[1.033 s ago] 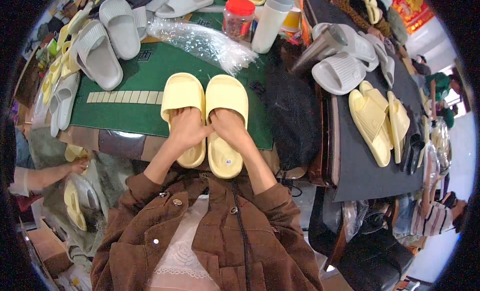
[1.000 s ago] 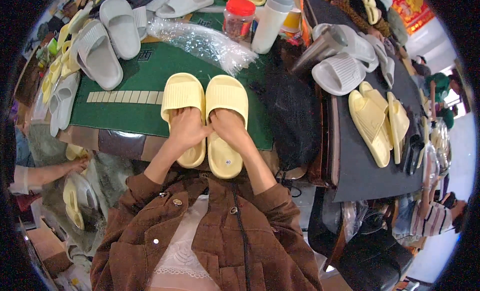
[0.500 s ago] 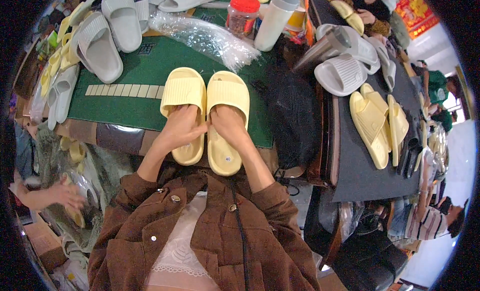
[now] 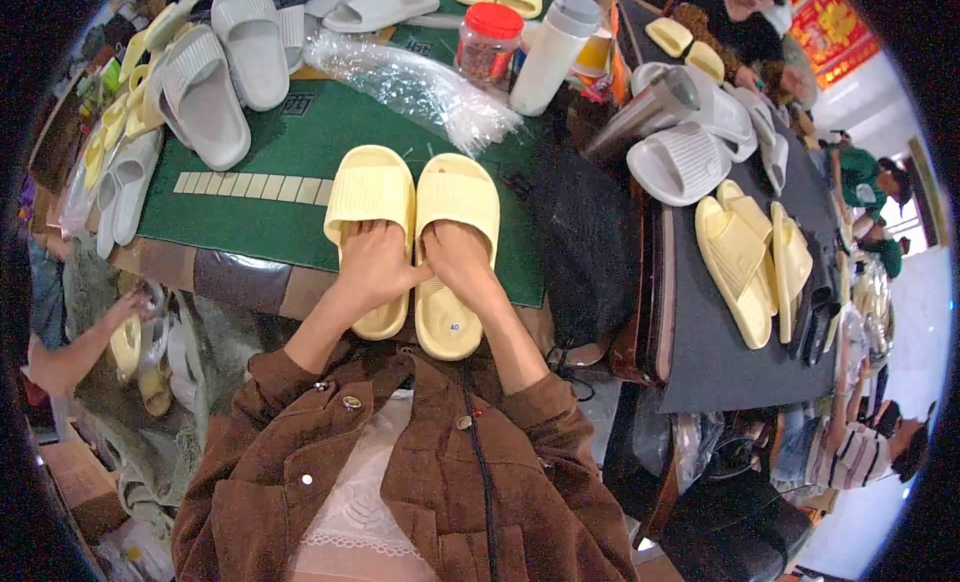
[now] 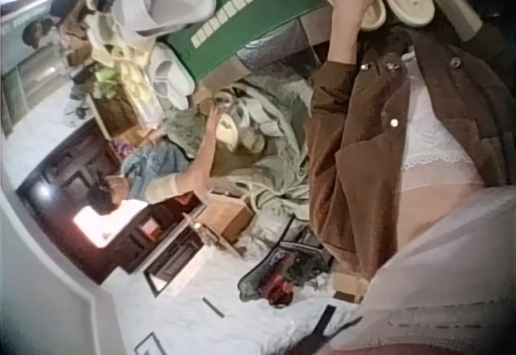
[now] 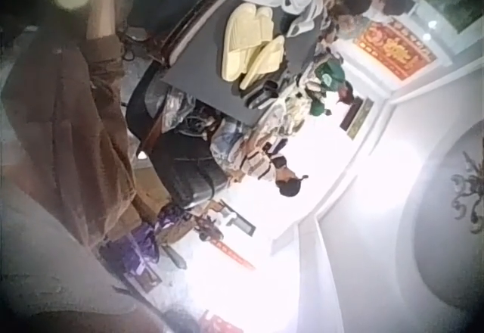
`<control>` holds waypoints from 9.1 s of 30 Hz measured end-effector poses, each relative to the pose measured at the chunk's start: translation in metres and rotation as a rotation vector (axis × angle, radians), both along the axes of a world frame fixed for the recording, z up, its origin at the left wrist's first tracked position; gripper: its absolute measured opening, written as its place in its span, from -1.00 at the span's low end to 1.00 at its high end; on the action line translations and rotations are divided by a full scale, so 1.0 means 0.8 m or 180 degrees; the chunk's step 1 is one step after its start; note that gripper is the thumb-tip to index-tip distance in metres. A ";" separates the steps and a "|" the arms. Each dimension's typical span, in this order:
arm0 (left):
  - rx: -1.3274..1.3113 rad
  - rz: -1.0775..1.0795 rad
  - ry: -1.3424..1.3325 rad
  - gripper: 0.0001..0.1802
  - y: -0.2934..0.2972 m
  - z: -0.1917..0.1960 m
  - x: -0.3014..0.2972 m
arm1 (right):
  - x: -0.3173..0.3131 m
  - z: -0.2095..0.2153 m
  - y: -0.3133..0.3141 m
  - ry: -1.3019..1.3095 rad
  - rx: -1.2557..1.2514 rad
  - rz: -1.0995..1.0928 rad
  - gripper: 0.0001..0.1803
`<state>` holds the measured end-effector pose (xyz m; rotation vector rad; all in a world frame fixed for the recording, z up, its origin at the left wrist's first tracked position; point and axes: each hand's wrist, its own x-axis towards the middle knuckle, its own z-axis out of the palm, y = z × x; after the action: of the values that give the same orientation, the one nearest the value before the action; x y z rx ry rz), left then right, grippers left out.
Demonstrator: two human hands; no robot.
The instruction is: The person is cleaning and inspecting slippers during the manufacturing process.
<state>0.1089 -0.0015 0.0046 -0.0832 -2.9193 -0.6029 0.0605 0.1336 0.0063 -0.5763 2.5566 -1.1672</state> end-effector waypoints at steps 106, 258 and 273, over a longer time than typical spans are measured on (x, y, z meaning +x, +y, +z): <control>0.1084 -0.0447 0.1641 -0.92 0.003 0.017 -0.073 | -0.058 0.004 -0.012 0.1463 -0.1909 -0.0100 -0.63; -0.0212 -0.0245 0.1107 -0.46 -0.037 0.009 -0.040 | -0.011 -0.006 0.077 -0.0471 -0.2127 -0.0772 -0.66; 0.1794 -0.0751 0.0954 -0.65 0.015 0.055 0.005 | 0.035 0.059 0.042 -0.0410 -0.3249 -0.0306 -0.76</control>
<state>0.1132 0.0107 0.0489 -0.4096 -2.3701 -1.2975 0.0881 0.1671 0.0532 -0.5275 1.7338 -2.4253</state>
